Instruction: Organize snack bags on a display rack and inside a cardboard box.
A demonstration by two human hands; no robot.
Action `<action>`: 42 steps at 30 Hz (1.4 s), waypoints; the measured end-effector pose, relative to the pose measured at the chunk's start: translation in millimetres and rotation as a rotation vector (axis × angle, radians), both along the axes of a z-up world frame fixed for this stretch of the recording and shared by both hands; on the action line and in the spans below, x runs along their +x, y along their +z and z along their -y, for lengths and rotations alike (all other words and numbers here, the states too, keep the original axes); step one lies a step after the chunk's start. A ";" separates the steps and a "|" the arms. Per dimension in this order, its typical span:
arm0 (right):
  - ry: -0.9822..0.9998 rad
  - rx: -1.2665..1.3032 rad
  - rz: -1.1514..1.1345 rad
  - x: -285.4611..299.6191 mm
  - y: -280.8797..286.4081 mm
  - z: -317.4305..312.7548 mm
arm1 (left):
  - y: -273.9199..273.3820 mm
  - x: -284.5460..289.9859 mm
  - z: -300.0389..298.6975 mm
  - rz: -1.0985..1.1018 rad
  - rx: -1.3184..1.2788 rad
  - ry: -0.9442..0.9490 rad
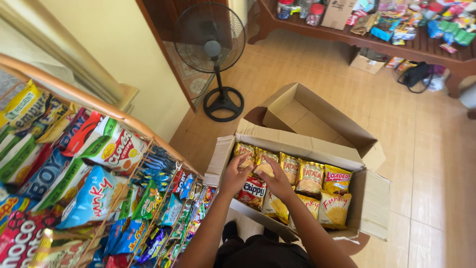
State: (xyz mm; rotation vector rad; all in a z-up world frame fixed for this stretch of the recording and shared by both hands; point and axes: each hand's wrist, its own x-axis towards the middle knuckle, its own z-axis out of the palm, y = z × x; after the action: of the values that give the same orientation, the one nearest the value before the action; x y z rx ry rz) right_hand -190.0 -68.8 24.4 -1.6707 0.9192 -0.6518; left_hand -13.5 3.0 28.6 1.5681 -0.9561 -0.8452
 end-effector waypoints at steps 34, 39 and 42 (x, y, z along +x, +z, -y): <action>1.258 0.314 0.794 244.4 294.9 -323.9 | 304.0 90.5 -401.9 0.430 -0.598 0.752; 1.095 -0.253 0.659 357.1 285.0 -383.9 | 307.5 223.7 -472.1 0.753 -0.191 1.251; 0.923 -0.749 0.481 420.3 272.3 -405.3 | 285.3 303.2 -496.7 0.891 -0.167 1.311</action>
State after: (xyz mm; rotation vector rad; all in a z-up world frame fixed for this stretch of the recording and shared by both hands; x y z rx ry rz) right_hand 230.3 336.5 296.7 -2.1713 -0.5291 -0.7161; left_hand 289.8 499.7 313.9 1.9535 -0.3243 0.8775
